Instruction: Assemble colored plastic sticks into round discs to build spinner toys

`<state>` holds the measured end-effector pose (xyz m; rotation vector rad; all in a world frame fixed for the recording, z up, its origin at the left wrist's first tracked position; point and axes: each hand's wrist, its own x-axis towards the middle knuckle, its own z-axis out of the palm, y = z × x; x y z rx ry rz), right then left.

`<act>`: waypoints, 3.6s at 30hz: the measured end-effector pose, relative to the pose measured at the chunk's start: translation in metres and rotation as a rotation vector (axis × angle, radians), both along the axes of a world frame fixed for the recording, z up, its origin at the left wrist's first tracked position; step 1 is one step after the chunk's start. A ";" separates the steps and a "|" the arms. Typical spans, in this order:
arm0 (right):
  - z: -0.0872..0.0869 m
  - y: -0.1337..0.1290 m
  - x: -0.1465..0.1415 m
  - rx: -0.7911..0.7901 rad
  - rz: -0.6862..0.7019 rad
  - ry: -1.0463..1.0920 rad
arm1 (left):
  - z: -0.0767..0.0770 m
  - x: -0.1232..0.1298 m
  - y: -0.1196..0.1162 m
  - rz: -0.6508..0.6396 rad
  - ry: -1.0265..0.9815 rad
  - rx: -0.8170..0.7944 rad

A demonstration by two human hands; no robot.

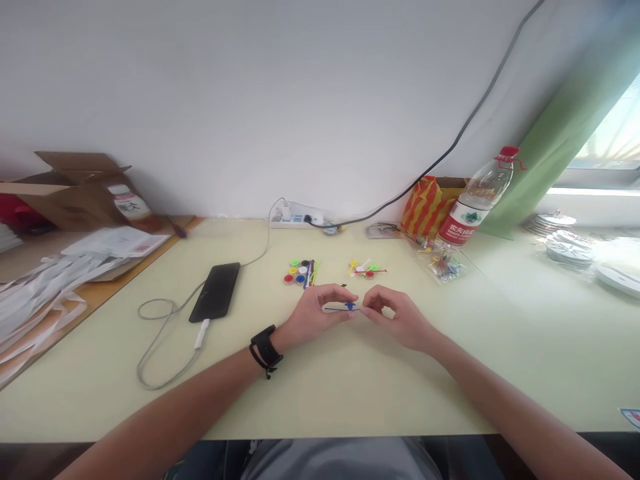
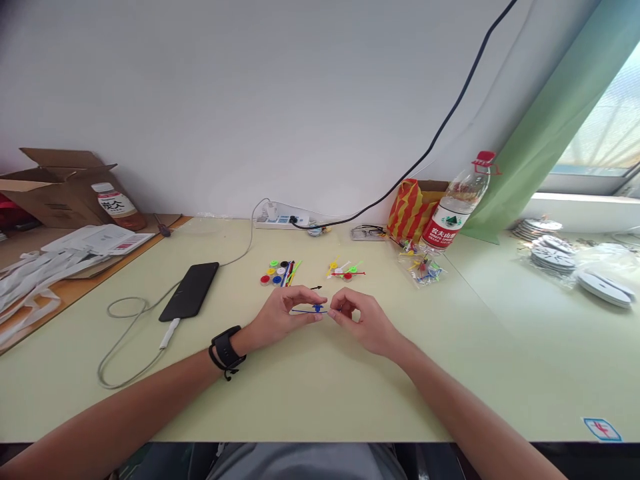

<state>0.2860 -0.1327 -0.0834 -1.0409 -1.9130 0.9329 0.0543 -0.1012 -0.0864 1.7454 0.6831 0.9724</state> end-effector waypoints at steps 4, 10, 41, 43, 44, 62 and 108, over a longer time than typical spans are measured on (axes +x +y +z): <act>0.002 0.001 0.001 -0.057 0.016 0.078 | 0.004 -0.002 0.000 -0.026 0.002 -0.010; 0.004 0.001 -0.001 -0.121 0.047 0.181 | 0.003 -0.001 -0.002 -0.061 -0.042 -0.048; 0.007 0.003 0.013 -0.182 0.087 0.151 | 0.000 0.003 0.001 0.053 -0.084 -0.148; 0.008 0.003 0.012 -0.156 0.031 0.178 | 0.000 0.003 0.001 0.044 -0.079 -0.153; 0.008 0.003 0.011 -0.147 0.018 0.196 | -0.001 0.003 0.001 0.038 -0.075 -0.154; -0.010 0.000 0.007 0.159 -0.007 -0.061 | -0.001 0.001 0.002 0.026 -0.075 -0.218; 0.005 0.003 0.006 -0.059 -0.038 -0.057 | -0.010 -0.018 0.040 0.395 -0.029 -0.004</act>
